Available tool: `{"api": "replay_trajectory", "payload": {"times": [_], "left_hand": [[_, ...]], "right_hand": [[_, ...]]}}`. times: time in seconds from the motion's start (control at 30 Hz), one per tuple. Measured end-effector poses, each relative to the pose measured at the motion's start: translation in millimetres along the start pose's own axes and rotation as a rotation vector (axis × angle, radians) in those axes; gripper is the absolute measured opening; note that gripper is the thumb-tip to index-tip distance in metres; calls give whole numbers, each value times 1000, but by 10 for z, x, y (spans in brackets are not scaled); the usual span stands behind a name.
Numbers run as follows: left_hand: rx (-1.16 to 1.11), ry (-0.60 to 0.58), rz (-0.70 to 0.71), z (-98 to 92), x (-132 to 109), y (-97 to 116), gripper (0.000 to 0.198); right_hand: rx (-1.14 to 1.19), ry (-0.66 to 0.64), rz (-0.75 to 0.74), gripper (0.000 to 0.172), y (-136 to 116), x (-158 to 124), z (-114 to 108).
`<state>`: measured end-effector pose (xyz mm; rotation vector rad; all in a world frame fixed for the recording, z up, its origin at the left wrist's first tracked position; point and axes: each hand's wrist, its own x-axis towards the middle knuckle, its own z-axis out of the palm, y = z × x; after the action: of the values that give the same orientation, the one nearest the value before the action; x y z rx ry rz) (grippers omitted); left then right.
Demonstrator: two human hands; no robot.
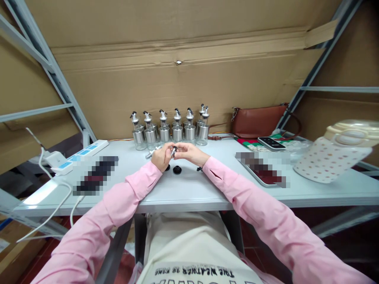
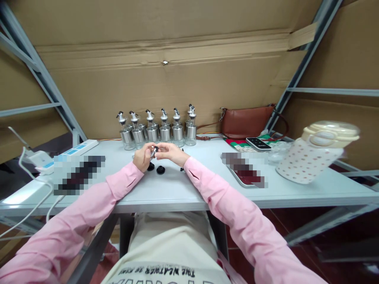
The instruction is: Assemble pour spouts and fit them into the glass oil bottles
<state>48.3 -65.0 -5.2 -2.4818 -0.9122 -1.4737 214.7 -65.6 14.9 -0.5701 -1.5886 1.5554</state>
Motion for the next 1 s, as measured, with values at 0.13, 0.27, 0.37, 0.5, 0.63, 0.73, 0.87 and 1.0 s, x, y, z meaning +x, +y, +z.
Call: {"api": "replay_trajectory", "payload": {"times": [0.13, 0.27, 0.37, 0.5, 0.63, 0.73, 0.87, 1.0], "left_hand": [[34, -18, -36, 0, 5, -30, 38], [-3, -39, -100, 29, 18, -38, 34], [-84, -80, -100, 66, 32, -35, 38], [-78, -172, -181, 68, 56, -26, 40], [63, -281, -252, 15, 86, -13, 38], [144, -260, -247, -8, 96, -2, 35], [90, -240, -250, -14, 88, -5, 29], [69, -226, -221, -10, 71, -29, 29]], "right_hand": [[-29, 15, -52, 30, 43, 26, 9], [-28, 38, -41, 30, 10, 25, 21], [16, 58, -11, 27, -47, 10, 19], [14, 108, -54, 26, -97, 4, -19], [-84, 157, -138, 26, -79, 20, -65], [-114, 169, -149, 26, -59, 26, -81], [-99, 140, -91, 27, -86, 7, -81], [-33, 140, -55, 25, -121, -11, -74]]}}
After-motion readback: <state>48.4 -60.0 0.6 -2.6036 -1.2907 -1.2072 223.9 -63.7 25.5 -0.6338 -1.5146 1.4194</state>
